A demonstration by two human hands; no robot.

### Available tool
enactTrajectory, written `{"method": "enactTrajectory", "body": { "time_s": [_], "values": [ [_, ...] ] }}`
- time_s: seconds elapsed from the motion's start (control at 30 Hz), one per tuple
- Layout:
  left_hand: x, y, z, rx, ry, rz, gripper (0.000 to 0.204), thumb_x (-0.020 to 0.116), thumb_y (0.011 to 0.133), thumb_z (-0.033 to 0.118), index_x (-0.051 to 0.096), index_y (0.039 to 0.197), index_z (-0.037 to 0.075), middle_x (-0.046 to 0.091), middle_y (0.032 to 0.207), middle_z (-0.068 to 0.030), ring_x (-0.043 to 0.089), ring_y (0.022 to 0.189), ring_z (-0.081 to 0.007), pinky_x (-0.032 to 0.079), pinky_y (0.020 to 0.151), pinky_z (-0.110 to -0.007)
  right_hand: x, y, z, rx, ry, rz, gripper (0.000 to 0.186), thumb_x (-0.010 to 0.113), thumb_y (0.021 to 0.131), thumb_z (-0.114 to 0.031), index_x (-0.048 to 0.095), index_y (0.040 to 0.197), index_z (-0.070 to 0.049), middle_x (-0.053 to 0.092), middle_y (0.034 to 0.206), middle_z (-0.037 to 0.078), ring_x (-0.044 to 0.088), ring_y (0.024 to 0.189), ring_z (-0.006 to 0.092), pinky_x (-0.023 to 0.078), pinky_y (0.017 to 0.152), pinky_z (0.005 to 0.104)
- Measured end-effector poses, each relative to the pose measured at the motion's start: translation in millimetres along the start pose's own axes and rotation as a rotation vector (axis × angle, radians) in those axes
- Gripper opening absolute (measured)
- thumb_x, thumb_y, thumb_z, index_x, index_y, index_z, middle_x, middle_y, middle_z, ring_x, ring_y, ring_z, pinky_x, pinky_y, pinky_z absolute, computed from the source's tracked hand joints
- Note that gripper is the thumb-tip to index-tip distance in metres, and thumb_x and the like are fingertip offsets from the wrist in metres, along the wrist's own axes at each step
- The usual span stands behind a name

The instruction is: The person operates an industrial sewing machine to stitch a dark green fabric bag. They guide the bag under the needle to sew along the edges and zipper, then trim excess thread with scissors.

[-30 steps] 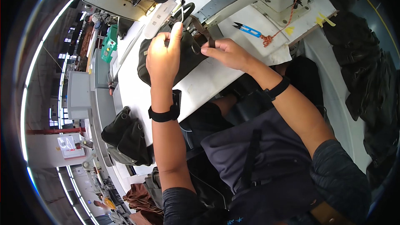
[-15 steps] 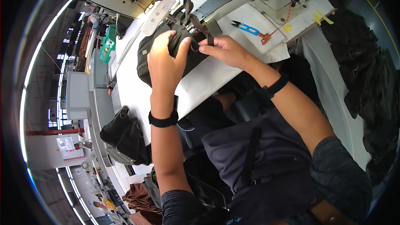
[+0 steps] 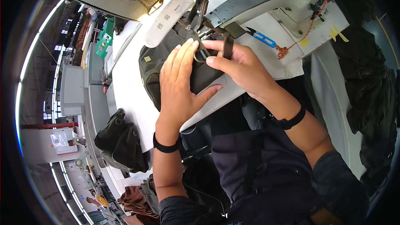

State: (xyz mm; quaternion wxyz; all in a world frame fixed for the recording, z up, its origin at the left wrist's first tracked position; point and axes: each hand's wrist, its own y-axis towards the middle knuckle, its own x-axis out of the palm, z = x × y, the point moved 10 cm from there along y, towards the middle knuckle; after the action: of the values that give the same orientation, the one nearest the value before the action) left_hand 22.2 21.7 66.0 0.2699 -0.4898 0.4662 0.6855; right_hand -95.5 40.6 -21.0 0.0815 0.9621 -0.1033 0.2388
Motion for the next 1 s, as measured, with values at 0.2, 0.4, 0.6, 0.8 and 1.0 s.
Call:
{"method": "enactTrajectory", "body": {
  "time_s": [0.2, 0.4, 0.6, 0.8, 1.0],
  "values": [
    [-17.5, 8.6, -13.8, 0.05, -0.095, -0.099, 0.093, 0.095, 0.071, 0.03, 0.055, 0.15, 0.004, 0.057, 0.155, -0.0129, 0.044, 0.149, -0.0457, 0.031, 0.124, -0.057, 24.3, 2.3, -22.0, 0.037, 0.133, -0.034, 0.036, 0.066, 0.1, -0.01, 0.07, 0.135, -0.003, 0.057, 0.081, -0.01, 0.045, 0.069, -0.0013, 0.032, 0.058, 0.021],
    [-17.2, 9.9, -8.3, 0.028, -0.137, -0.13, 0.091, 0.094, 0.074, 0.03, 0.054, 0.151, 0.004, 0.058, 0.155, -0.0146, 0.049, 0.146, -0.0443, 0.032, 0.123, -0.059, 16.9, 1.9, -18.4, 0.053, 0.131, 0.014, 0.037, 0.065, 0.098, -0.006, 0.07, 0.134, 0.0, 0.058, 0.089, -0.007, 0.047, 0.077, 0.0018, 0.036, 0.066, 0.0234],
    [-11.4, 10.8, -2.6, -0.026, -0.128, -0.085, 0.091, 0.094, 0.073, 0.026, 0.054, 0.151, 0.004, 0.058, 0.154, -0.0152, 0.048, 0.146, -0.0448, 0.032, 0.123, -0.059, 4.0, -1.0, -7.7, 0.16, 0.155, 0.032, 0.047, 0.067, 0.097, -0.003, 0.062, 0.143, 0.006, 0.069, 0.132, 0.009, 0.061, 0.125, 0.0157, 0.045, 0.111, 0.0345],
    [-10.0, 7.8, -3.6, -0.064, -0.117, -0.027, 0.096, 0.099, 0.066, 0.024, 0.056, 0.149, 0.004, 0.06, 0.153, -0.0139, 0.049, 0.148, -0.0413, 0.032, 0.124, -0.057, 3.2, 5.8, -5.5, 0.144, 0.197, -0.016, 0.046, 0.066, 0.096, -0.002, 0.063, 0.142, 0.006, 0.069, 0.132, 0.009, 0.061, 0.124, 0.0161, 0.044, 0.112, 0.0351],
    [-7.3, 10.5, -4.8, -0.073, -0.143, -0.007, 0.096, 0.099, 0.066, 0.022, 0.056, 0.149, 0.005, 0.06, 0.153, -0.0152, 0.05, 0.147, -0.0403, 0.032, 0.125, -0.056, 0.5, 8.4, -4.7, 0.141, 0.184, -0.024, 0.045, 0.064, 0.097, -0.004, 0.064, 0.14, 0.006, 0.07, 0.131, 0.009, 0.062, 0.122, 0.0156, 0.045, 0.11, 0.0338]
  ]
}}
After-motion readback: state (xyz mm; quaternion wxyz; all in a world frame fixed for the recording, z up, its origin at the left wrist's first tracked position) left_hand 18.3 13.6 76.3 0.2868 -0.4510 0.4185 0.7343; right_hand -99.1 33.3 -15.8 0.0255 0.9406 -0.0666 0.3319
